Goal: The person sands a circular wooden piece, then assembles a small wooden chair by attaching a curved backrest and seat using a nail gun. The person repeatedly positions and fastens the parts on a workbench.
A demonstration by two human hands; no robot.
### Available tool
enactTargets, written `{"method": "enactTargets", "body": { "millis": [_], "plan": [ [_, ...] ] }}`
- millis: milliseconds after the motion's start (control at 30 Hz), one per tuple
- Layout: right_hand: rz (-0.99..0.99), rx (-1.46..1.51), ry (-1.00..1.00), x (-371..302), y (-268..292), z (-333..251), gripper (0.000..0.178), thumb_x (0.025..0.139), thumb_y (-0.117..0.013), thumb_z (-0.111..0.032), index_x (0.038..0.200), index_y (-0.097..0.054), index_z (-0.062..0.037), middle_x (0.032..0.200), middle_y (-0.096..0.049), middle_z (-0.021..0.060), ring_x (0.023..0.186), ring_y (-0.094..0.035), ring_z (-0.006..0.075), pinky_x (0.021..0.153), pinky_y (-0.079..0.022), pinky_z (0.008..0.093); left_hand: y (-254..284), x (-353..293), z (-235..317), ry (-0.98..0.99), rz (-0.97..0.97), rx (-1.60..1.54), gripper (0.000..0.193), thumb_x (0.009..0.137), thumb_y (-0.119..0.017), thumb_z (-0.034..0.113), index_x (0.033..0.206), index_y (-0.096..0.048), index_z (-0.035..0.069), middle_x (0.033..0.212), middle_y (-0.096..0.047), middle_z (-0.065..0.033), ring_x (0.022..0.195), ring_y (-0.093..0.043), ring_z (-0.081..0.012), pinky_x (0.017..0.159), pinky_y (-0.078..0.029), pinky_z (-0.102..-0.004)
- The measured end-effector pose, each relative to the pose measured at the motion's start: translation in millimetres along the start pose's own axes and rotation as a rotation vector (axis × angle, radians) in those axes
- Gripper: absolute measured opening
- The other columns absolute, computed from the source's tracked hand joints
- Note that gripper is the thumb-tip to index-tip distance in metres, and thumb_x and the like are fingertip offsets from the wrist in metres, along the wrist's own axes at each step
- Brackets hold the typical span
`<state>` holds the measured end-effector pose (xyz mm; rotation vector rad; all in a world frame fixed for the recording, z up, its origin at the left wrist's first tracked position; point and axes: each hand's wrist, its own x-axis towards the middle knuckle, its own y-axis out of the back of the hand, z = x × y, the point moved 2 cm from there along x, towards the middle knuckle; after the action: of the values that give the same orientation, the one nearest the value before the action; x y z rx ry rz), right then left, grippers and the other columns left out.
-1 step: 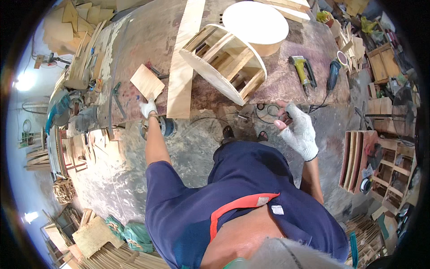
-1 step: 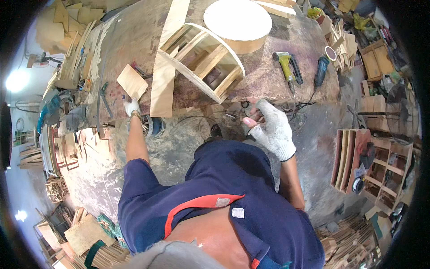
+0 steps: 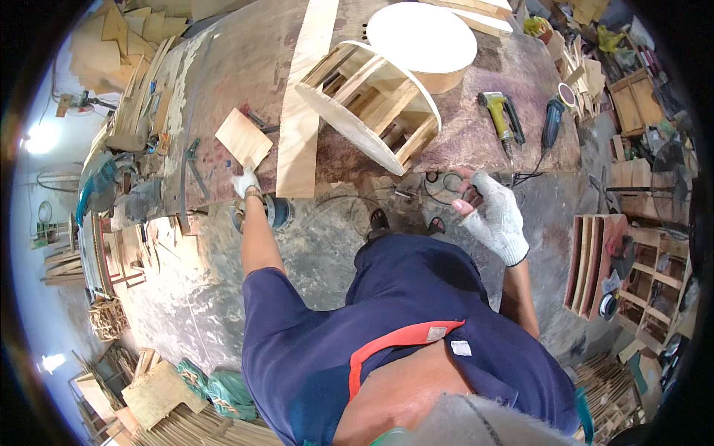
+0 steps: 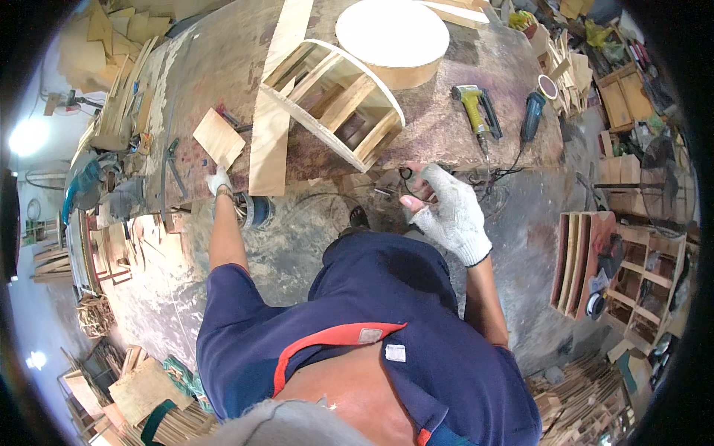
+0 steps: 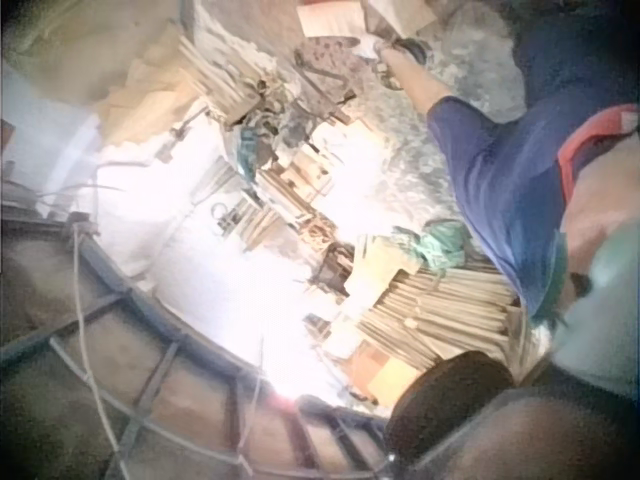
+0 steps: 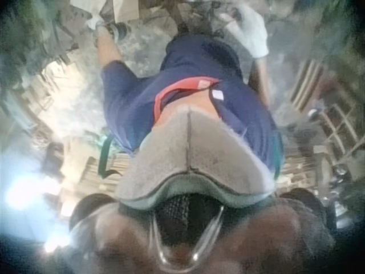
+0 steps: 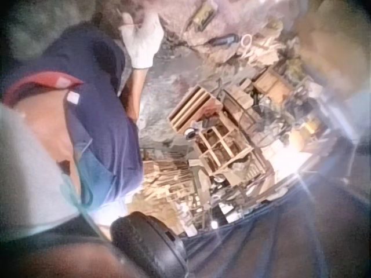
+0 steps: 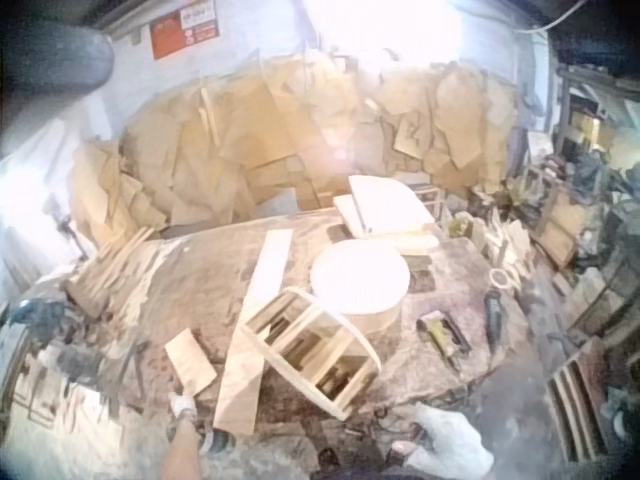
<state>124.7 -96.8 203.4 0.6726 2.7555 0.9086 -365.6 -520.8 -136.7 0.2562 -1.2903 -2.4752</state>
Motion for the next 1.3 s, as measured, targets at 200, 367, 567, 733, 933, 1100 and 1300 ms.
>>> {"method": "enactTargets", "body": {
  "millis": [200,367,567,733,933,1100,1300],
  "plan": [
    [-0.041,-0.127,0.027,5,-3,-3,0.050,0.086,-0.084,-0.028,0.130,-0.067,-0.0096,0.092,-0.067,0.0081,0.075,-0.069,0.0256,0.070,-0.056,0.0388,-41,34,-30,0.516,-0.218,-0.813,0.044,0.095,-0.070,0.041,0.124,-0.063,0.009,0.106,-0.067,-0.0133,0.086,-0.063,-0.0246,0.075,-0.051,-0.0413],
    [-0.078,-0.122,0.001,11,-19,-7,0.052,0.087,-0.084,-0.030,0.132,-0.067,-0.0106,0.092,-0.067,0.0078,0.075,-0.069,0.0263,0.070,-0.056,0.0400,-50,46,-8,0.822,-0.371,-1.129,0.021,0.101,-0.068,0.031,0.105,-0.067,0.010,0.085,-0.063,-0.0061,0.080,-0.057,-0.0210,0.072,-0.051,-0.0385],
    [-0.084,-0.081,0.115,20,-44,-17,0.052,0.089,-0.081,-0.031,0.133,-0.065,-0.0100,0.096,-0.068,0.0088,0.078,-0.070,0.0303,0.071,-0.057,0.0412,25,-37,69,0.230,-0.495,-1.552,0.007,0.099,-0.068,0.012,0.104,-0.064,0.008,0.092,-0.067,-0.0035,0.080,-0.059,-0.0204,0.075,-0.054,-0.0374],
    [-0.031,0.108,0.151,27,-55,-25,0.074,0.086,-0.083,-0.037,0.147,-0.055,-0.0048,0.114,-0.070,0.0110,0.092,-0.070,0.0257,0.079,-0.057,0.0386,117,-193,124,0.020,-0.478,-1.577,0.020,0.109,-0.056,0.021,0.121,-0.060,0.004,0.110,-0.069,-0.0059,0.084,-0.060,-0.0169,0.078,-0.052,-0.0314],
    [0.132,0.733,0.154,54,-49,-12,0.088,0.097,-0.076,-0.031,0.164,-0.028,0.0010,0.138,-0.059,0.0209,0.129,-0.061,0.0247,0.101,-0.054,0.0369,157,-358,172,-0.231,-0.645,-1.261,0.011,0.097,-0.064,-0.005,0.101,-0.065,0.004,0.095,-0.062,-0.0002,0.086,-0.058,-0.0121,0.076,-0.048,-0.0270],
    [0.322,0.813,-0.119,63,-11,34,0.025,0.105,-0.066,-0.019,0.121,-0.063,0.0008,0.098,-0.068,0.0024,0.087,-0.060,0.0078,0.076,-0.050,0.0255,152,-432,219,-0.643,-0.848,-0.810,0.016,0.086,-0.081,0.001,0.095,-0.068,0.002,0.099,-0.069,-0.0061,0.092,-0.064,-0.0164,0.080,-0.051,-0.0302],
    [0.512,0.923,-0.167,55,61,111,0.024,0.105,-0.066,-0.018,0.087,-0.052,-0.0106,0.082,-0.053,-0.0042,0.076,-0.047,0.0047,0.071,-0.043,0.0226,147,-434,283,-1.139,-0.115,-0.292,0.042,0.086,-0.082,0.027,0.123,-0.073,0.010,0.112,-0.074,-0.0115,0.101,-0.070,-0.0306,0.089,-0.054,-0.0459]
  ]
}}
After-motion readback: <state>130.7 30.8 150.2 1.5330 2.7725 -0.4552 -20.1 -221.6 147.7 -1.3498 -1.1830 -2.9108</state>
